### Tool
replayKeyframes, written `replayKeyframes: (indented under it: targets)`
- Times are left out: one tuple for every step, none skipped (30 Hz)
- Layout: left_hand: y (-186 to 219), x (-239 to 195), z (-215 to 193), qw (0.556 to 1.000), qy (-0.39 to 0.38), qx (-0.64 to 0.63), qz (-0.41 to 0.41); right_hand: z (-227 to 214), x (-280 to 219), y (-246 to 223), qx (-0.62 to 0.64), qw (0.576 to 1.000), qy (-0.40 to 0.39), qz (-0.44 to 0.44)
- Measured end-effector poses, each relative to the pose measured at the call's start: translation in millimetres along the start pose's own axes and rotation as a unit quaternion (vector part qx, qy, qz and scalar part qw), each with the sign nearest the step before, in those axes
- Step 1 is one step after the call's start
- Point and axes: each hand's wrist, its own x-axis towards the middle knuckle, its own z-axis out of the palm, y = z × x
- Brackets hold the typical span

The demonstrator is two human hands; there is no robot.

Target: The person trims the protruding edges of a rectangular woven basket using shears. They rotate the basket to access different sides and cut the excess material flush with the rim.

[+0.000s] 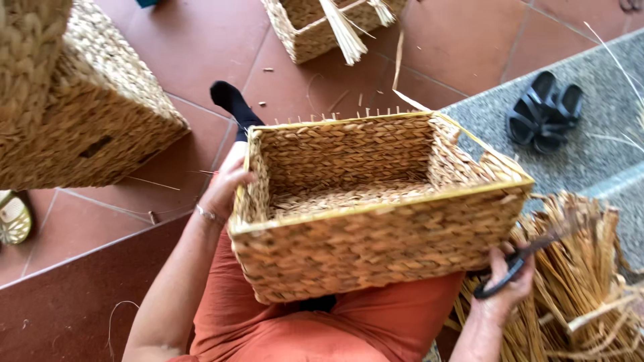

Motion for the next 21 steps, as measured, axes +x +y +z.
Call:
replayKeyframes:
  targets:
    - [-1.3, -8.1, 4.8, 1.000, 0.015, -0.008, -0.015, 3.1, 3.2, -2.6, 0.008, 1.000, 0.002, 0.000]
    - [0.0, -15.4, 6.6, 1.000, 0.003, -0.008, 0.027, 7.7, 6.7, -4.5, 0.016, 1.000, 0.005, 0.000]
    - [0.2, -28.1, 5.8, 0.998, -0.007, -0.009, 0.065, 10.9, 7.7, -8.4, 0.021, 1.000, 0.007, 0.003]
    - [0.3, -38.2, 5.9, 0.994, -0.018, -0.009, 0.103, 15.7, 10.7, -11.1, 0.055, 0.998, -0.017, 0.008]
    - [-0.8, -47.0, 7.4, 0.994, -0.002, -0.022, 0.107, 21.9, 16.2, -12.0, 0.089, 0.995, -0.041, 0.014]
    - [-1.7, -55.2, 9.0, 0.993, 0.013, -0.034, 0.112, 29.5, 22.1, -10.8, 0.123, 0.990, -0.064, 0.022]
    - [-0.8, -60.2, 10.9, 0.992, 0.026, -0.045, 0.117, 38.2, 30.9, -8.7, 0.105, 0.992, -0.018, 0.068]
    - [-0.4, -64.7, 13.2, 0.989, 0.029, -0.046, 0.136, 46.4, 43.5, -7.1, 0.087, 0.989, 0.026, 0.115]
    - [0.4, -65.6, 15.5, 0.986, 0.028, -0.046, 0.155, 54.2, 53.7, -3.5, 0.070, 0.982, 0.073, 0.160]
    - [0.3, -65.9, 18.0, 0.983, 0.028, -0.046, 0.174, 63.1, 63.3, 3.4, 0.082, 0.987, 0.014, 0.139]
    - [-0.1, -64.3, 21.3, 0.981, 0.019, -0.053, 0.188, 70.8, 73.6, 10.8, 0.097, 0.987, -0.051, 0.116]
    - [-1.5, -61.6, 24.0, 0.978, 0.010, -0.059, 0.202, 79.2, 86.7, 18.7, 0.112, 0.983, -0.117, 0.091]
    - [-4.0, -60.4, 23.9, 0.975, 0.001, -0.066, 0.212, 85.5, 95.6, 26.0, 0.115, 0.978, -0.147, 0.089]
    - [-6.9, -57.6, 22.7, 0.974, 0.001, -0.068, 0.216, 90.3, 106.6, 31.7, 0.115, 0.974, -0.177, 0.088]
    - [-11.8, -54.7, 22.8, 0.974, 0.000, -0.070, 0.218, 94.5, 115.9, 39.2, 0.112, 0.968, -0.206, 0.089]
    - [-17.2, -51.2, 22.4, 0.973, -0.001, -0.072, 0.219, 97.7, 124.8, 46.4, 0.110, 0.964, -0.223, 0.092]
    - [-23.3, -49.0, 21.2, 0.974, 0.004, -0.077, 0.215, 95.9, 129.5, 51.0, 0.104, 0.962, -0.233, 0.097]
    - [-29.3, -46.8, 19.8, 0.974, 0.009, -0.082, 0.211, 93.7, 133.2, 55.6, 0.100, 0.960, -0.241, 0.103]
    - [-35.8, -46.2, 19.6, 0.974, 0.015, -0.086, 0.208, 88.7, 133.6, 60.1, 0.095, 0.958, -0.248, 0.110]
    - [-42.3, -45.8, 20.1, 0.975, 0.019, -0.083, 0.205, 85.3, 135.9, 63.8, 0.091, 0.957, -0.251, 0.116]
    - [-46.9, -44.1, 19.3, 0.975, 0.024, -0.079, 0.205, 84.5, 135.1, 67.3, 0.089, 0.955, -0.257, 0.121]
